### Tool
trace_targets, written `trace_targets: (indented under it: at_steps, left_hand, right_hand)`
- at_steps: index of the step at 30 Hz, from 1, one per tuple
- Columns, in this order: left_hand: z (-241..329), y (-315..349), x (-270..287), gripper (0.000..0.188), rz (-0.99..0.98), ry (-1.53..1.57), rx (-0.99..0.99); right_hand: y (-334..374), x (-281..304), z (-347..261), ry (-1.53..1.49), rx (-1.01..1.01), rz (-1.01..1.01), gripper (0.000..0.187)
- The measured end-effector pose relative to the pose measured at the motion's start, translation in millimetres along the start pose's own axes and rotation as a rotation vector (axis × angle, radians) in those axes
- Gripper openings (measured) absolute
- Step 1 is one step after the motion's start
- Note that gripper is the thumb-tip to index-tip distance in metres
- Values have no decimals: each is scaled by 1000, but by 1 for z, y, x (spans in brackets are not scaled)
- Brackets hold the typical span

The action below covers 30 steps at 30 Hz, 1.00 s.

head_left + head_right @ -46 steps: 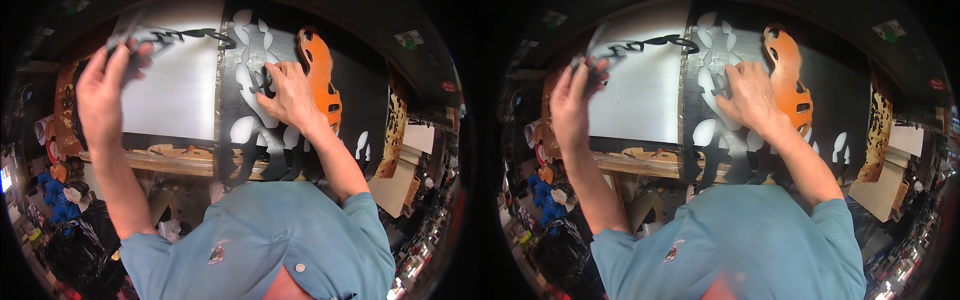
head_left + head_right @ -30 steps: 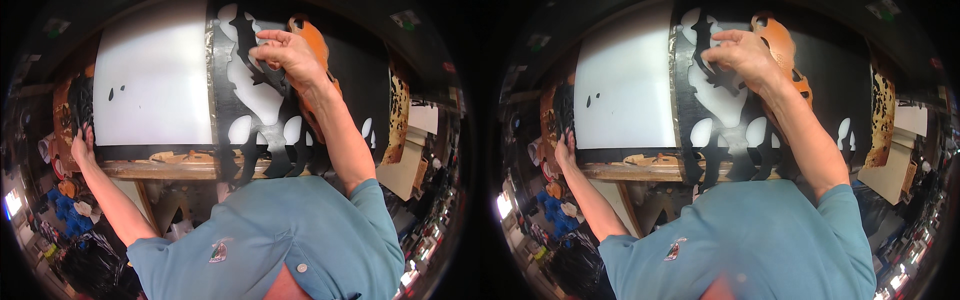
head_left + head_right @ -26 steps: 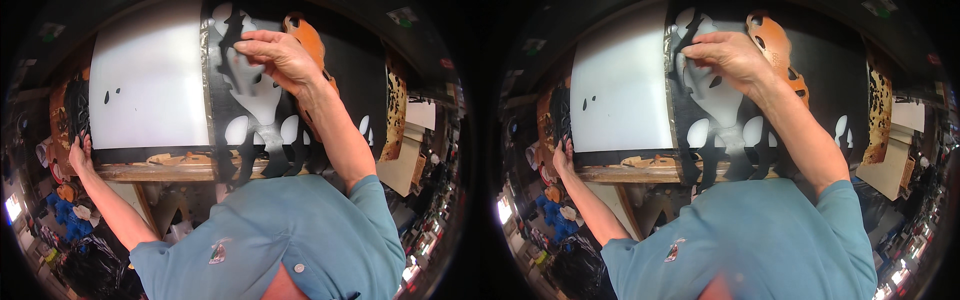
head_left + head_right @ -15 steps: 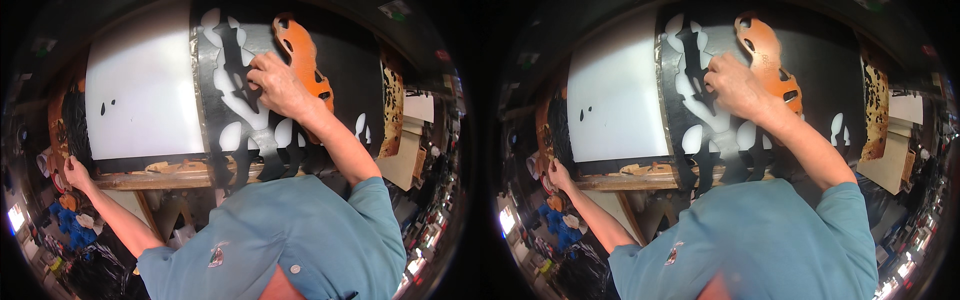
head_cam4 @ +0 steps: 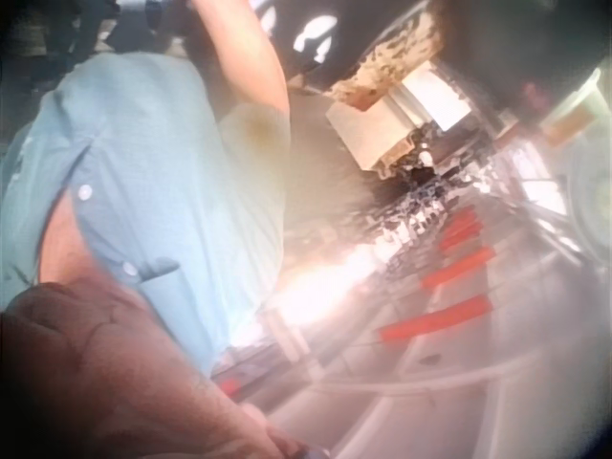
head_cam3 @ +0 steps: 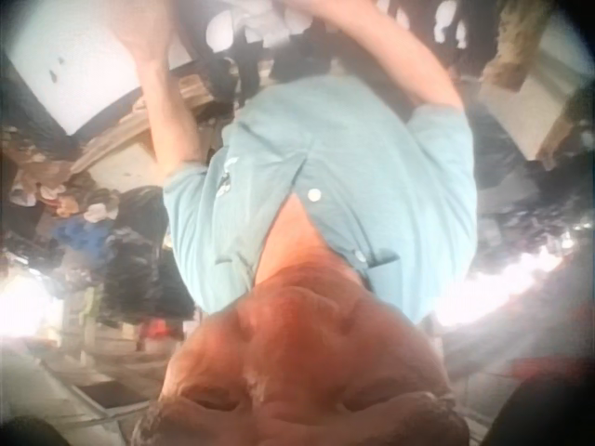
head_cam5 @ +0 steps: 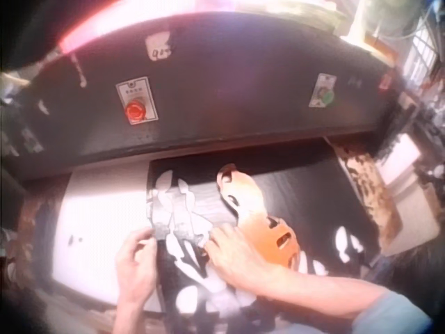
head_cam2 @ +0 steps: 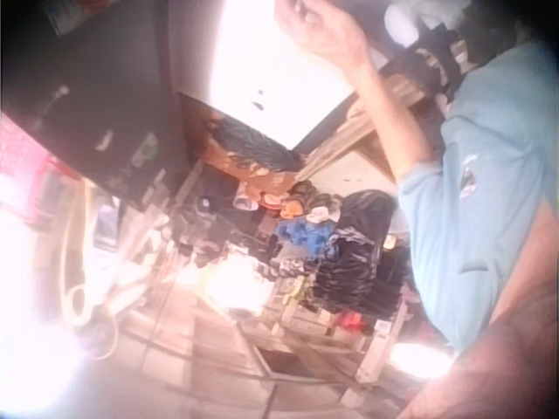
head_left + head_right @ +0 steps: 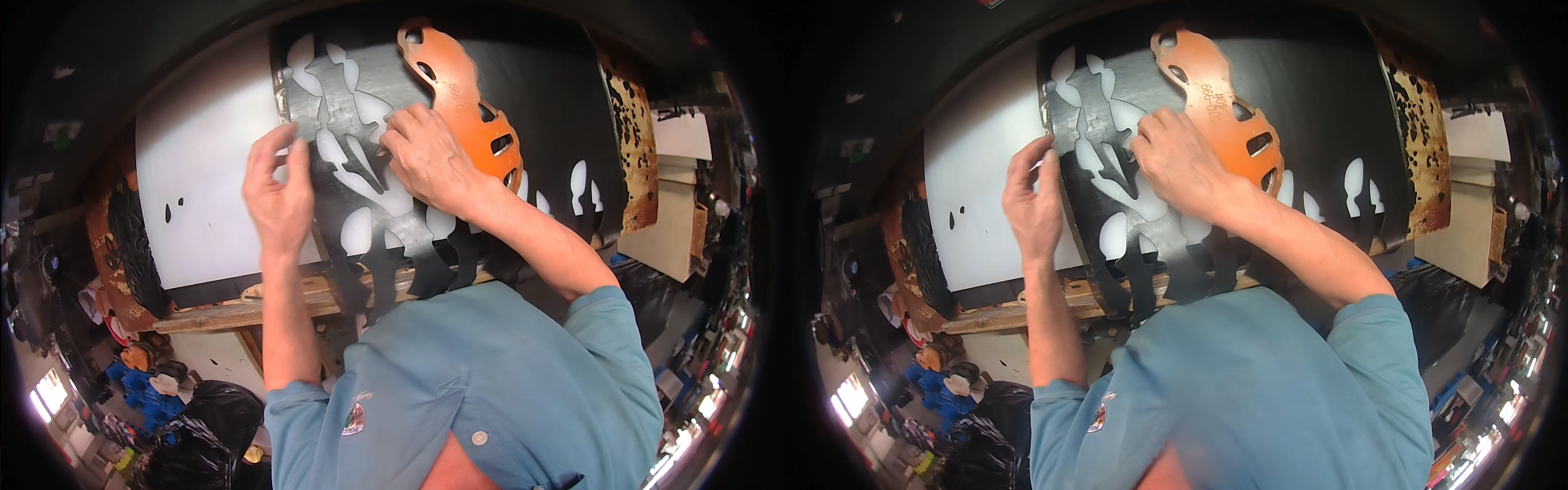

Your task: The person repeatedly peels small cut-out pieces from a black stencil sheet placed on a white board, using an orange squeegee-like tool to assist. The person removes the pieces one by one and sets them aside.

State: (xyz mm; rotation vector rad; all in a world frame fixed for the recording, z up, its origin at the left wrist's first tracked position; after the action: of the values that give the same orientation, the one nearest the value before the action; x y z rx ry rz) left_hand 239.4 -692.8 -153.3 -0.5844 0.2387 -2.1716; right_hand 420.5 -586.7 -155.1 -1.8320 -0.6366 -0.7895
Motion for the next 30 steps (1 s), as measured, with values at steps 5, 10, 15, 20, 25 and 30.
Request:
trace_targets:
  at_steps: [5,10,15,20,25,30]
  left_hand:
    - [15,4,-32,22,-66,10,6]
    - [12,0,-25,20,-50,-11,51]
    - [36,26,-51,22,-122,-3,-118]
    - [59,70,-92,36,-277,-69,-349]
    - [47,84,-68,19,-219,-163,-353]
    - [32,88,-61,27,-247,-189,-373]
  right_hand:
    - [-2,-2,-11,-17,-42,3,9]
    - [15,71,23,88,-132,193,8]
    - [69,183,115,217,-781,417,17]
    - [93,153,91,43,-911,230,77]
    - [87,76,37,125,-499,-5,109]
    - [84,88,51,-26,-531,33,95]
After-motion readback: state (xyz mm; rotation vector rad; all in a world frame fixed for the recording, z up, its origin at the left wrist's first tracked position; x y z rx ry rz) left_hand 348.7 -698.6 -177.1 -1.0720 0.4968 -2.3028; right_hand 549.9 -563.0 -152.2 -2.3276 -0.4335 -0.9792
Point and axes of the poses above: each hand's wrist, its own y-axis away from the middle knuckle, its own x-axis out of the back of the hand, z = x × y, the point moved 7 cm from there along -y, towards the middle knuckle, and after that the axes turned 10 degrees about z, right-handed, at the moved point
